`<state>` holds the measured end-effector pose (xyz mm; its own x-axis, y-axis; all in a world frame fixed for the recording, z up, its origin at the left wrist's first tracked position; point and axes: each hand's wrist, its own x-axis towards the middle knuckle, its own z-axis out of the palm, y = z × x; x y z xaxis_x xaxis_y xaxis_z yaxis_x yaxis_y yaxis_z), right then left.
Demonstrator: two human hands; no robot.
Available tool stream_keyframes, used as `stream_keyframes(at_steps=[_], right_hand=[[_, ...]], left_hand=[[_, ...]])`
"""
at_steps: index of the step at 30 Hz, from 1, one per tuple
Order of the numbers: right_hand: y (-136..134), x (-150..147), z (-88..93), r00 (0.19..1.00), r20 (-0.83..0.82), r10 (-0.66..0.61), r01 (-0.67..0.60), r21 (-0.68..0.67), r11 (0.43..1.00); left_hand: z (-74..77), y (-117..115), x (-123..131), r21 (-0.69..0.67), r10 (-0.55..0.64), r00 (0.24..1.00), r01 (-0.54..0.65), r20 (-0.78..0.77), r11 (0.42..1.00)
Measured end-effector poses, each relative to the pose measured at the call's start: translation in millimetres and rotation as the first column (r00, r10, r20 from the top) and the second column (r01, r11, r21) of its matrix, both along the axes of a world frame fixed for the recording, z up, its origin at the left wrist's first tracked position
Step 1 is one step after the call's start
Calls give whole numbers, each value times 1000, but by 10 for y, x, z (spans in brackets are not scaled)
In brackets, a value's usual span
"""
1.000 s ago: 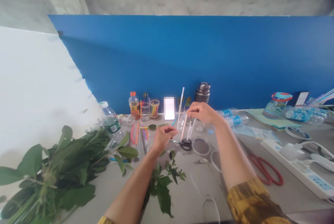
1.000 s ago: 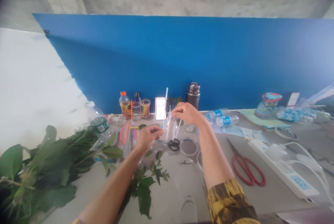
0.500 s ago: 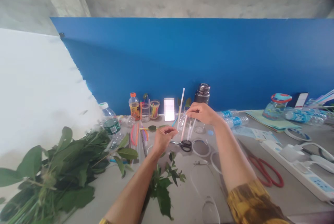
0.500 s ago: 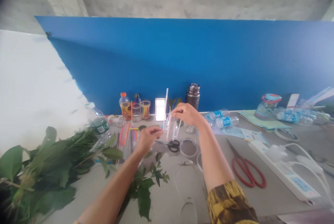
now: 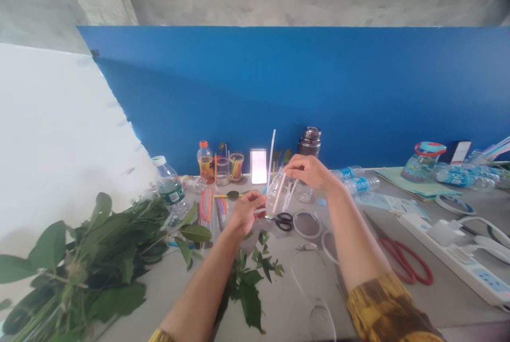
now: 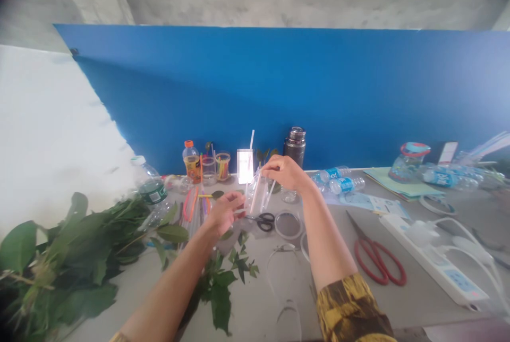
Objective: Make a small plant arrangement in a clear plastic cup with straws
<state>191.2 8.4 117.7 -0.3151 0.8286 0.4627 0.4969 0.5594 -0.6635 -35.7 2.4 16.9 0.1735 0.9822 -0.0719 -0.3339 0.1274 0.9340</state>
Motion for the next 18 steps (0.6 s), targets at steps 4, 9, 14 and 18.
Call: stream_keyframes(at_steps=[4, 9, 14, 18], right_hand=[[3, -9, -5, 1000, -2, 0, 0, -8, 1000], [4, -6, -5, 999, 10, -31, 32, -19, 999], [21, -9, -6, 999, 22, -44, 45, -7, 999], [29, -24, -14, 999, 7, -50, 50, -3, 999]], left_hand=[[-25, 24, -2, -25, -16, 999, 17, 42, 1000], [-20, 3, 33, 78, 82, 995, -77, -51, 994], [-67, 3, 73, 171, 159, 978, -135, -132, 976], [-88, 8, 102, 251, 230, 952, -176, -203, 952]])
